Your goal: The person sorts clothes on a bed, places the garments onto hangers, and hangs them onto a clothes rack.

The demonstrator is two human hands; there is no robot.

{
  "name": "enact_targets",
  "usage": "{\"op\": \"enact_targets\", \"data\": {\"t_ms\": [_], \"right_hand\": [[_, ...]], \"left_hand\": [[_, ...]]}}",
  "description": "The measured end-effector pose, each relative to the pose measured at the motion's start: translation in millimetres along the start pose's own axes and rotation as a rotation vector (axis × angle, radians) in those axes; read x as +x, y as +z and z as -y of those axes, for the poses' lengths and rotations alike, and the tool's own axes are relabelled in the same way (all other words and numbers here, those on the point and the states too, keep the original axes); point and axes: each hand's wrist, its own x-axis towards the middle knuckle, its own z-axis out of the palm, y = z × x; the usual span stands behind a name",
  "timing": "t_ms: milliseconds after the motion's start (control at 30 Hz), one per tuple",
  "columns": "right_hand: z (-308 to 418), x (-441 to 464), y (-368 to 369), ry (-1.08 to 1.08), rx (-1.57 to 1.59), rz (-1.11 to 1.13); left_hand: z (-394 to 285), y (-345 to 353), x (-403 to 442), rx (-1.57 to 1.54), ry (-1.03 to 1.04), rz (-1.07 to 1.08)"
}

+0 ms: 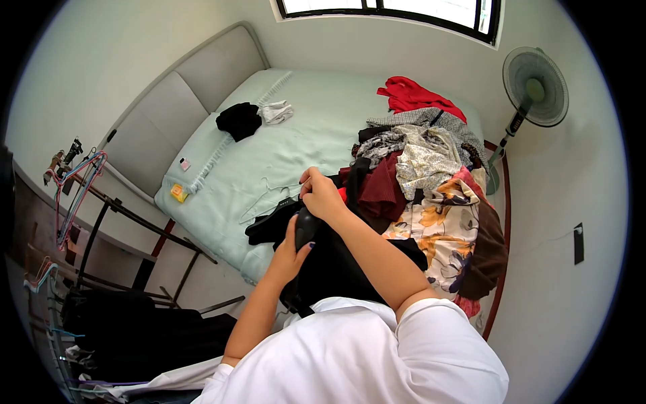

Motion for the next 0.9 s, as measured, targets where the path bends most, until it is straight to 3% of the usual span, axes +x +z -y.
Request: {"op": "enact_targets", "data": {"t_ms": [67, 167, 333, 567, 767, 900], "right_hand": [[3.6, 2.1, 0.2, 0.033, -0.004, -0.005], [1.6, 2.5, -3.2, -0.091, -0.094, -0.009], [-14.5, 0.1, -8.7, 0.059, 0.025, 0.083], [-3.5, 2.6, -5.4, 0.067, 0.076, 0.074], [-1.5, 11.1, 2.0, 0.035, 0.040, 0.081], [-0.3, 18.2, 9.3, -0.131, -0.105, 0.130]], "left_hand": [[-4.8, 5.1, 2.5, 0.078, 0.016, 0.020], [-1.0, 1.3, 5.1, 0.054, 0.003, 0.007], [10.2, -5.3, 5.2, -0.008, -0.022, -0.021], [9.1, -3.9, 10.5, 0.046, 0.009, -0.020], [7.0, -3.5, 12.7, 0.058, 0.025, -0.008], [10.8, -4.0, 13.4, 0.054, 0.008, -0.004]]}}
